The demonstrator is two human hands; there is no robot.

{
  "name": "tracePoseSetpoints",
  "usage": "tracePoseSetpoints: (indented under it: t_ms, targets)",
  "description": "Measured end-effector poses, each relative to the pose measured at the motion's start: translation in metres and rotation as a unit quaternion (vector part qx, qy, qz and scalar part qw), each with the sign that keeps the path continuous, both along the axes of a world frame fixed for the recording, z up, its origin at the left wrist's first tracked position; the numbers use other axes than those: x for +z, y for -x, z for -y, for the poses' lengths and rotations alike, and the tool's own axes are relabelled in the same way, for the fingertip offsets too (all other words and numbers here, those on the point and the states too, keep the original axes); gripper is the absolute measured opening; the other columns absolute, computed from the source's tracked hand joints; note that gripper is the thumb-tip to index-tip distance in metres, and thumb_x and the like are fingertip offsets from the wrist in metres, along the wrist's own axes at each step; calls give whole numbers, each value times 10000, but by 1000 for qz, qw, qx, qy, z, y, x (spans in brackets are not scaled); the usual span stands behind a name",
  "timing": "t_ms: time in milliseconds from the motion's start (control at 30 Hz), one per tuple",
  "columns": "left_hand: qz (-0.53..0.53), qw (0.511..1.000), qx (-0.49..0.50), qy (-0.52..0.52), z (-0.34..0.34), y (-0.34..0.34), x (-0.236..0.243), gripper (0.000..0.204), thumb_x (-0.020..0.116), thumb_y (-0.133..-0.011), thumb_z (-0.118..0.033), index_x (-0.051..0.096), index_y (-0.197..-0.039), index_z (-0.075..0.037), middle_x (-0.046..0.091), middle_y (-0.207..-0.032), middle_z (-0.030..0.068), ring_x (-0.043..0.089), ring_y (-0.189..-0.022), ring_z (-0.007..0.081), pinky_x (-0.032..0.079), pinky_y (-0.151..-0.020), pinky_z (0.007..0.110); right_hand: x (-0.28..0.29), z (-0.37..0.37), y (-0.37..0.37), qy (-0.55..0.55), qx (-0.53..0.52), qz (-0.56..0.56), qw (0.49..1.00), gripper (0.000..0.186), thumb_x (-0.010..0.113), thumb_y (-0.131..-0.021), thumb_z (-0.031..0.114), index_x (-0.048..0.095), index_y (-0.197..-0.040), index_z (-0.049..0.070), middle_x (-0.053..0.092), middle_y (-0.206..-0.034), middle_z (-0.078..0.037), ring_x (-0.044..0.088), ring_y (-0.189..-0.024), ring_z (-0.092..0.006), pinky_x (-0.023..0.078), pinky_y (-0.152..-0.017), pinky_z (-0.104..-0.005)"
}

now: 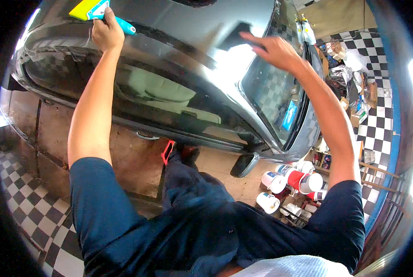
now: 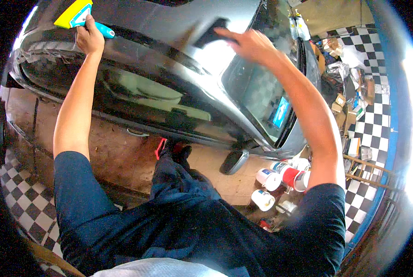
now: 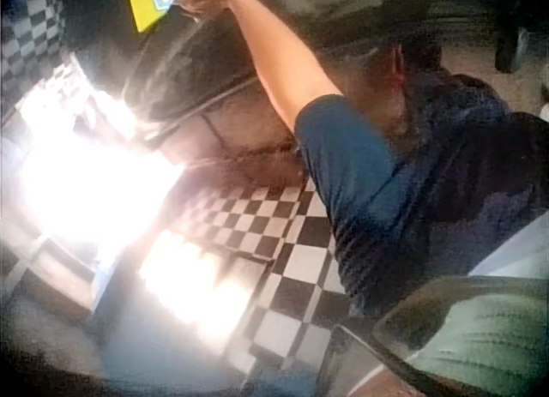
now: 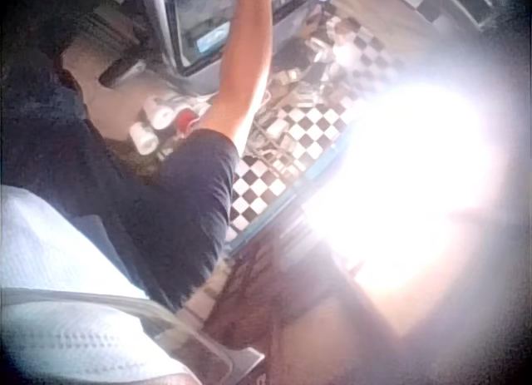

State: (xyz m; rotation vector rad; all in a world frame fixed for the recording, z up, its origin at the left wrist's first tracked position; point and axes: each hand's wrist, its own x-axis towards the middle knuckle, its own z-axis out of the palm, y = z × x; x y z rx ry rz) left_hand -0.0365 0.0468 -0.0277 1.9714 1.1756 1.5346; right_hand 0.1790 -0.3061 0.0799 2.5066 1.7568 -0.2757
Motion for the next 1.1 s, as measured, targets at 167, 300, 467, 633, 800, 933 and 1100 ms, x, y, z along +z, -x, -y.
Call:
tracePoseSetpoints:
  t_ms: [167,300,467,633,800,933,1100]
  targets:
    - [-15,1000,0,8,-8,2,-11,526,424,-868,-519,594,-973,-33,631,-943,167,563,-920,377,413,-787,464,-16,-54,26,-9,-15,-11,1000,416,458,-914,332,401,-1327,334,484,-539,-143,500,-532,-301,459,-614,-414]
    - [17,1000,5,6,-3,-7,-6,567,421,-855,-551,594,-1006,-32,621,-974,205,551,-943,402,395,-821,474,-22,31,34,46,-34,-35,998,449,493,-879,299,405,-1318,341,599,-699,-166,591,-637,-339,488,-658,-428]
    - [-2,999,29,24,-10,-6,-17,570,424,-855,-548,597,-993,-23,624,-954,207,559,-925,403,401,-812,478,-16,94,55,120,-110,-87,983,470,510,-857,298,410,-1315,325,638,-893,-168,615,-777,-351,493,-713,-437]
    - [11,1000,-2,9,2,-7,-3,571,429,-855,-551,596,-992,-23,627,-942,206,560,-917,407,405,-798,485,-20,106,24,108,-64,-68,990,452,509,-856,334,431,-1301,322,633,-779,-182,614,-698,-360,503,-665,-438]
    - [-2,1000,6,21,4,1,4,501,440,-867,-486,577,-1007,-24,626,-921,207,564,-896,415,414,-776,491,-8,11,14,-2,-26,-54,998,458,491,-875,287,401,-1322,327,606,-798,-186,587,-711,-351,463,-677,-422]
    - [-5,1000,-7,24,10,-2,9,507,425,-880,-476,577,-1002,-8,622,-926,213,563,-894,412,408,-775,480,-42,54,-5,-35,-66,-118,990,483,503,-845,227,426,-1317,296,589,-1120,-146,595,-947,-328,463,-822,-393]
    - [-7,1000,-9,10,16,-5,10,485,420,-896,-446,584,-994,-1,614,-960,216,555,-918,403,404,-785,478,6,114,-15,251,-153,-41,955,522,543,-817,291,407,-1317,352,588,-1156,-92,589,-978,-313,458,-843,-413]
